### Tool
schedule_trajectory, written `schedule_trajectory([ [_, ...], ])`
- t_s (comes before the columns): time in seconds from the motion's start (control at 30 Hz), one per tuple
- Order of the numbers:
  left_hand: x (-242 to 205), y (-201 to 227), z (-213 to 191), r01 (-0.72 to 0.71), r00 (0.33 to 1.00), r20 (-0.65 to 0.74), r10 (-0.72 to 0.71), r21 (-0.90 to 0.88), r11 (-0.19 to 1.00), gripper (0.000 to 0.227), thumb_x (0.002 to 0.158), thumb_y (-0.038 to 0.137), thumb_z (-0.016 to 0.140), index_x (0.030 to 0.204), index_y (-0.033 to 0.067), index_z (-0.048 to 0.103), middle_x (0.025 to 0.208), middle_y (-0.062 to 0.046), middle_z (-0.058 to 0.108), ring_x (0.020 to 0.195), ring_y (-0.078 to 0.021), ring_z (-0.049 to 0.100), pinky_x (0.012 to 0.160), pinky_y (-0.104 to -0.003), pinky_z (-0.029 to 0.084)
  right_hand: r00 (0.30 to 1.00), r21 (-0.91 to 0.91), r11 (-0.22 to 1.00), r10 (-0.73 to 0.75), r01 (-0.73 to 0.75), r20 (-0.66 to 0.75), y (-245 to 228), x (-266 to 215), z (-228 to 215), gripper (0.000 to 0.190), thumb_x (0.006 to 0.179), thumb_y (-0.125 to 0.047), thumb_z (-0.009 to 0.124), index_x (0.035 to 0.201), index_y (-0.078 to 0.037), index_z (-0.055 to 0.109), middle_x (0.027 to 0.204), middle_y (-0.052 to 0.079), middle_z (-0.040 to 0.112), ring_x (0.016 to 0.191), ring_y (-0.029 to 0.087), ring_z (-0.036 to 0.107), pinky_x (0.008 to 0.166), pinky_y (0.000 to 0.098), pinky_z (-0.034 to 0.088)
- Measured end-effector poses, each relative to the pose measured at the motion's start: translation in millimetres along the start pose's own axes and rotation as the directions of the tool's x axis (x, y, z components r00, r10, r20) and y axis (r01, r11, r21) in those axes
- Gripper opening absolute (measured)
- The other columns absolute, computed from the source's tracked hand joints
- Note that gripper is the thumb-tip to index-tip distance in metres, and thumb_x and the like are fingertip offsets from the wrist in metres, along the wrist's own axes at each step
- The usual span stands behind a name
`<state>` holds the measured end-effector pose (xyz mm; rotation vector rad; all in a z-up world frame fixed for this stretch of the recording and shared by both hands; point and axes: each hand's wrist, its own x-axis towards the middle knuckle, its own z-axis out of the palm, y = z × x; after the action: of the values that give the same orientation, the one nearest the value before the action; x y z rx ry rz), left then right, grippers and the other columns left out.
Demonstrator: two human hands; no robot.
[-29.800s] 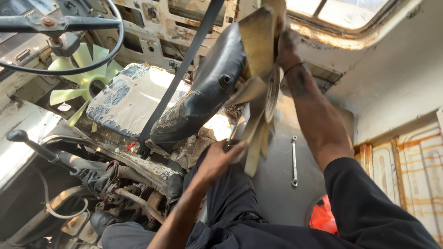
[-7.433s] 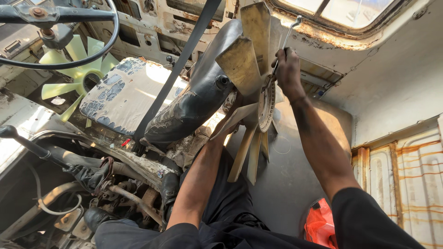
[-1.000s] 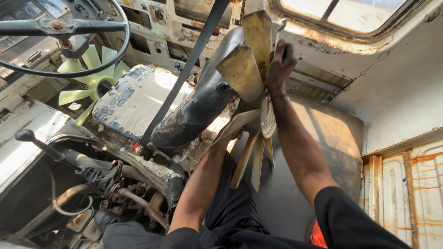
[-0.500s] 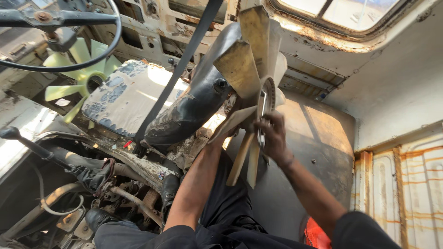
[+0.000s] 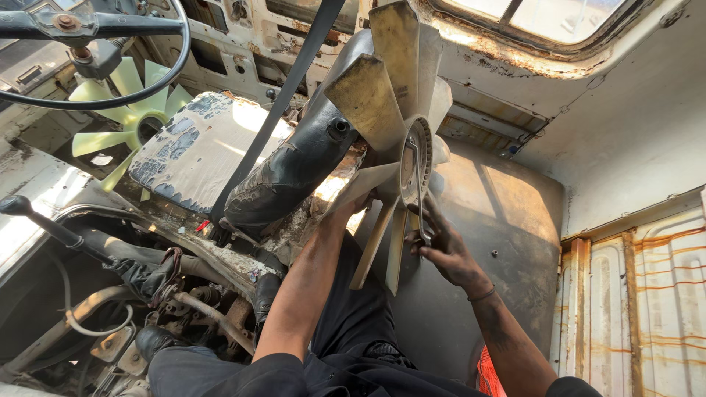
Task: The person sits inside a vehicle cabin and uses a wrench to tighten bolts on a large metal fan. They repeatedly adjust the fan and use the wrench on different bolts around the fan hub.
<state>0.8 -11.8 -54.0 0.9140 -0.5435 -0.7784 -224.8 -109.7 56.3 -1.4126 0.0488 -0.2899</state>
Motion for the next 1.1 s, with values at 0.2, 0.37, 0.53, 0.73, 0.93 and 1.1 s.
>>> schedule_trajectory([
  [0.2, -6.4, -0.2, -0.8, 0.022, 1.000, 0.009, -0.023, 0.031, 0.999, 0.044, 0.098, 0.028, 0.067, 0.134, 0.0095, 0.049, 0.103, -0.009, 0.059, 0.081, -0.0158, 0.059, 0.061, -0.032, 0.049, 0.911, 0.195, 0.980, 0.112, -0.035, -0.396, 6.6, 14.5, 26.5, 0.050, 0.108, -0.010, 0.055, 0.155, 0.003, 0.046, 0.100, 0.012, 0.068, 0.064, 0.011, 0.059, 0.049, 0.0246, 0.045],
  [0.37, -1.2, 21.9, -0.8, 0.013, 1.000, 0.015, -0.014, 0.052, 0.999, 0.044, 0.098, 0.028, 0.067, 0.134, 0.0095, 0.049, 0.103, -0.009, 0.058, 0.081, -0.0159, 0.059, 0.061, -0.032, 0.049, 0.864, 0.036, 0.985, 0.166, -0.170, -0.475, 26.9, 19.9, 19.1, 0.046, 0.100, -0.013, 0.060, 0.144, -0.003, 0.058, 0.082, 0.005, 0.065, 0.055, 0.011, 0.058, 0.041, 0.0248, 0.041],
  [0.53, -3.2, 44.4, 10.0, 0.012, 1.000, 0.013, -0.013, 0.053, 0.999, 0.045, 0.098, 0.028, 0.067, 0.135, 0.0096, 0.049, 0.104, -0.009, 0.058, 0.082, -0.0160, 0.059, 0.062, -0.032, 0.049, 0.873, 0.088, 0.975, 0.221, -0.204, -0.435, 79.9, 35.9, -72.3, 0.032, 0.100, -0.017, 0.066, 0.126, 0.003, 0.068, 0.084, 0.003, 0.062, 0.065, 0.008, 0.057, 0.054, 0.0225, 0.045],
  [0.73, 1.9, 75.3, 27.2, -0.016, 1.000, -0.001, 0.016, 0.043, 0.999, 0.045, 0.098, 0.028, 0.067, 0.135, 0.0097, 0.049, 0.104, -0.009, 0.058, 0.082, -0.0161, 0.060, 0.062, -0.032, 0.049, 0.901, 0.275, 0.948, 0.255, -0.161, -0.351, 100.9, 167.5, -224.9, 0.016, 0.102, -0.014, 0.065, 0.097, 0.000, 0.069, 0.079, 0.001, 0.064, 0.063, 0.008, 0.052, 0.051, 0.0209, 0.038],
  [0.93, 7.1, 91.2, 24.7, -0.014, 1.000, -0.009, 0.015, 0.062, 0.998, 0.046, 0.098, 0.028, 0.067, 0.136, 0.0097, 0.048, 0.105, -0.009, 0.058, 0.083, -0.0161, 0.060, 0.062, -0.032, 0.050, 0.762, -0.417, 0.887, -0.130, -0.196, -0.635, -13.0, 295.9, -205.2, 0.015, 0.092, -0.017, 0.072, 0.089, -0.003, 0.068, 0.073, 0.004, 0.063, 0.060, 0.013, 0.059, 0.050, 0.0276, 0.052],
  [1.1, 12.6, 68.4, 22.0, 0.006, 1.000, 0.015, -0.006, 0.050, 0.999, 0.046, 0.098, 0.028, 0.067, 0.136, 0.0098, 0.048, 0.105, -0.009, 0.058, 0.083, -0.0162, 0.060, 0.062, -0.032, 0.050, 0.678, -0.908, 0.283, -0.735, 0.309, 0.001, -118.3, 297.3, -110.7, 0.016, 0.101, 0.000, 0.068, 0.116, 0.004, 0.067, 0.102, 0.012, 0.070, 0.083, 0.019, 0.073, 0.070, 0.0327, 0.061],
])
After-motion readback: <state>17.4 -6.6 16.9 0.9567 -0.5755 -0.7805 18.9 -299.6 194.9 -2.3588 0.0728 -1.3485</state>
